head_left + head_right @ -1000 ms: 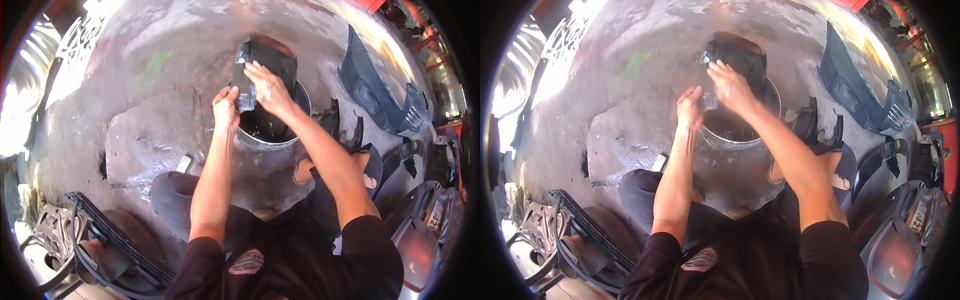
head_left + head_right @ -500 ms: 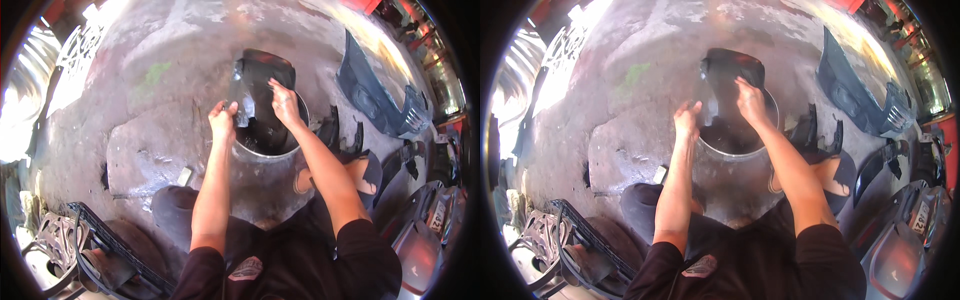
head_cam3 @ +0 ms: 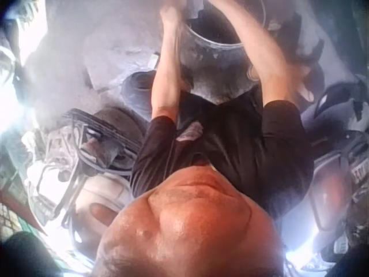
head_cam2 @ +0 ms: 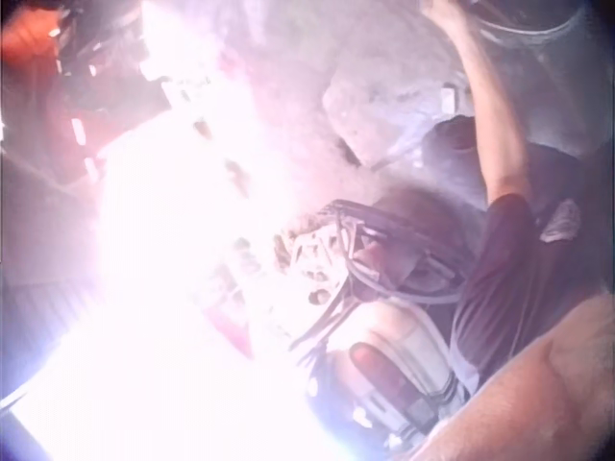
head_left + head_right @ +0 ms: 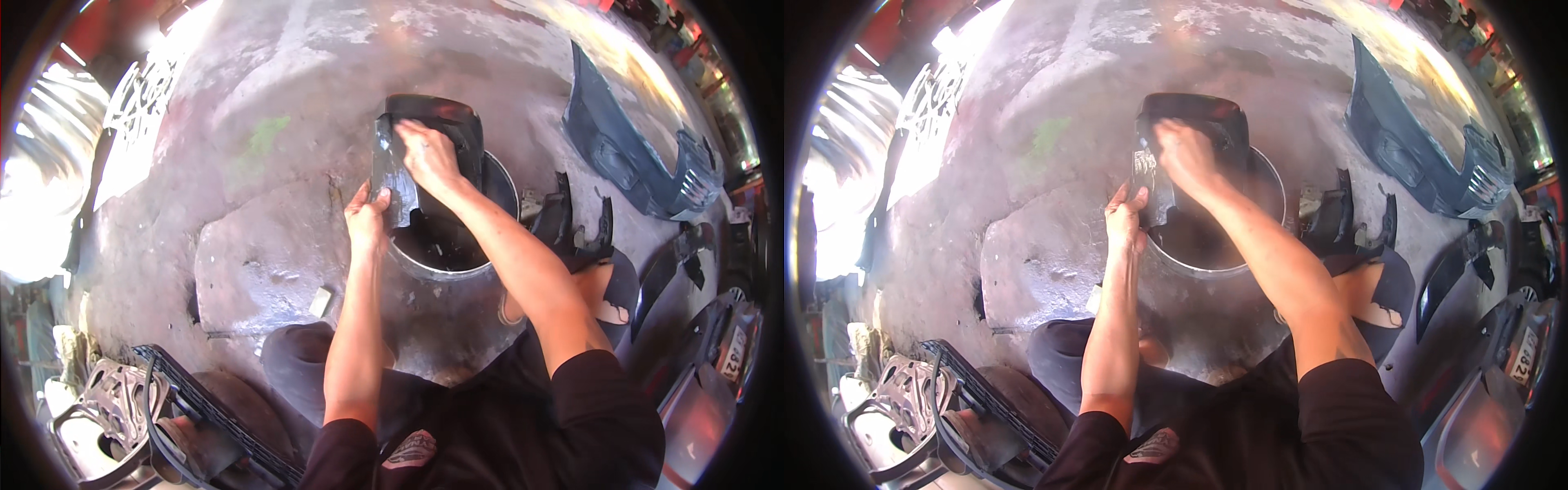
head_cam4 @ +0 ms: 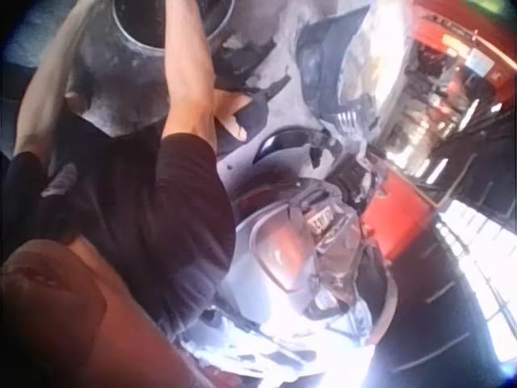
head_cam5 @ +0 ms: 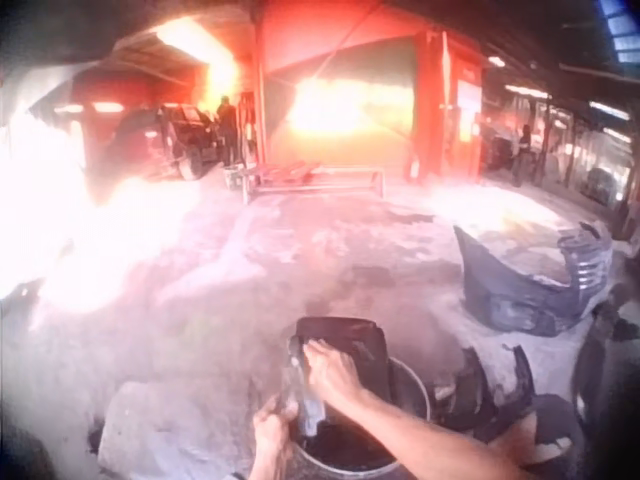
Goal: The person sits on the floor and scrubs a black plastic car part with a sponge and water from a bucket. They repeatedly dip the sponge into the bucket and scrub different areas of the part, including edges and crevices. Another person walks by in the background at one point.
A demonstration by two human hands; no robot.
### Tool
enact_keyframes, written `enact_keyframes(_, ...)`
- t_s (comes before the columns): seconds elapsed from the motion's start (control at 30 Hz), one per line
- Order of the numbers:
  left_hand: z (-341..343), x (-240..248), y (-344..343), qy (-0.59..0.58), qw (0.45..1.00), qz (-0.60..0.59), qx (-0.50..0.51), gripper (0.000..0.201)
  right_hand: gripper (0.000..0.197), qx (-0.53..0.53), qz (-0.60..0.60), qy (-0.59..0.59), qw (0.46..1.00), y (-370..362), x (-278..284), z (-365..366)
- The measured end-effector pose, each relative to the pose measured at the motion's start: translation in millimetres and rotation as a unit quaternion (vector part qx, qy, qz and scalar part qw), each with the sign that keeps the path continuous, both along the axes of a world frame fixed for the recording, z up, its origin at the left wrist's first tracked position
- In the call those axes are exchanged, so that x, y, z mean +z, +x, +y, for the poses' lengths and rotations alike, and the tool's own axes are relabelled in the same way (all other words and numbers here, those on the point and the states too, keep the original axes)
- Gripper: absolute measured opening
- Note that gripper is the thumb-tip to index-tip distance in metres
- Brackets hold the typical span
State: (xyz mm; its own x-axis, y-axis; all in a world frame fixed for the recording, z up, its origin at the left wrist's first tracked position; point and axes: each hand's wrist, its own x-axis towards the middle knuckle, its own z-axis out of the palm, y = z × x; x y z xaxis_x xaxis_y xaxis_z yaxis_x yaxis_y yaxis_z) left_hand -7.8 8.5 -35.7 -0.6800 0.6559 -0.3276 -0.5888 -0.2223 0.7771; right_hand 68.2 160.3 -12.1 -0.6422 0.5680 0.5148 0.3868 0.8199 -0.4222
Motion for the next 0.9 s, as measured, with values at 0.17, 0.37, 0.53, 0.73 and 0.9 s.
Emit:
enact_keyframes(0.17, -3.9, -10.5, 1.8, 0.030, 0.999, 0.022, 0.007, 0.059, 0.047, 0.064, -0.023, 0.014, 0.998, -1.8, -11.1, 24.3)
enact_keyframes(0.37, -3.6, 5.7, 10.1, -0.032, 0.999, 0.018, -0.012, 0.060, 0.053, -0.008, 0.064, -0.147, 0.987, 57.8, -39.0, 18.4)
enact_keyframes(0.53, -7.6, 5.3, 4.4, -0.008, 1.000, 0.010, -0.014, 0.065, 0.053, 0.075, 0.103, -0.122, 0.984, 48.0, -15.8, -64.6)
enact_keyframes(0.73, -0.5, 12.5, 8.6, -0.054, 0.998, 0.018, -0.017, 0.042, 0.047, 0.036, -0.005, -0.056, 0.998, 19.8, -4.5, 14.0)
enact_keyframes(0.9, 1.5, -2.3, 12.1, -0.015, 0.997, 0.072, 0.032, 0.039, 0.040, 0.067, -0.035, 0.076, 0.994, -1.8, -12.0, 24.3)
